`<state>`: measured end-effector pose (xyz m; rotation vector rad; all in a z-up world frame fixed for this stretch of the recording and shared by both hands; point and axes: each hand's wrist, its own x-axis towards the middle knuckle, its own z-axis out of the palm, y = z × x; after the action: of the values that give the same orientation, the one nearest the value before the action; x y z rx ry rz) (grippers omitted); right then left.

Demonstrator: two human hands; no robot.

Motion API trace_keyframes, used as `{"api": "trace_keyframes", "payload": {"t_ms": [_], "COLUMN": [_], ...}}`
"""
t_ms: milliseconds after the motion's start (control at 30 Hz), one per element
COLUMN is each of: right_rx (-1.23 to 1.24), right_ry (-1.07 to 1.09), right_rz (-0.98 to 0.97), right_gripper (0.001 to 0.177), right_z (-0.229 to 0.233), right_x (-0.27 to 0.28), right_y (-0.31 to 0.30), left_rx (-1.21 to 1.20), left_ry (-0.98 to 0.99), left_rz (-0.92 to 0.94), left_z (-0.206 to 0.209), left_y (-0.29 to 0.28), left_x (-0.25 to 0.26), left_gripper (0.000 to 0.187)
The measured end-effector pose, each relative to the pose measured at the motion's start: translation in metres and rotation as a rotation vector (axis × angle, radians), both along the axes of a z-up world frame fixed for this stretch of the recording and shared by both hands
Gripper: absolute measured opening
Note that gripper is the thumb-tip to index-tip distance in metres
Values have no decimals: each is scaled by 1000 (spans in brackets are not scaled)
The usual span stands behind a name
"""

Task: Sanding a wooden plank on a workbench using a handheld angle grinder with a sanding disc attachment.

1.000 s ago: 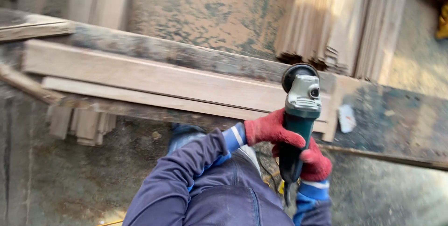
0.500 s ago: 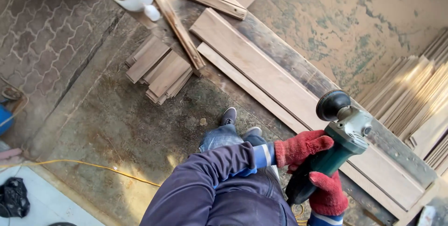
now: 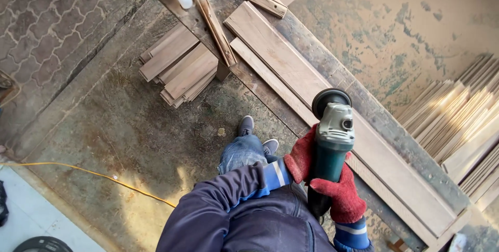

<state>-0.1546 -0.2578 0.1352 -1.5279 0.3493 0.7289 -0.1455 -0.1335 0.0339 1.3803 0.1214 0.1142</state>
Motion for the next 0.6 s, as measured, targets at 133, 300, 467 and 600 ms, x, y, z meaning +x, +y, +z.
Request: {"api": "trace_keyframes", "payload": {"t_ms": [133,300,467,600], "right_rx": [210,175,-10,16], "right_ry": [33,-29,76,70], "right_rz": [-16,-8,-157,-267], "right_gripper": [70,45,46,49], "right_z": [-12,-33,-54,-95], "right_x": [12,21,26,29], "right_y": [4,11,57,101], "left_rx": [143,-266,-400,-435], "left_ry": [-124,450,554,616], "left_rz": [-222,-252,-243,-357], "left_z": [-47,51,12,-1], "left_y": [-13,39,66,117], "left_x": [17,45,81,105], "left_gripper": [59,59,58,45]}}
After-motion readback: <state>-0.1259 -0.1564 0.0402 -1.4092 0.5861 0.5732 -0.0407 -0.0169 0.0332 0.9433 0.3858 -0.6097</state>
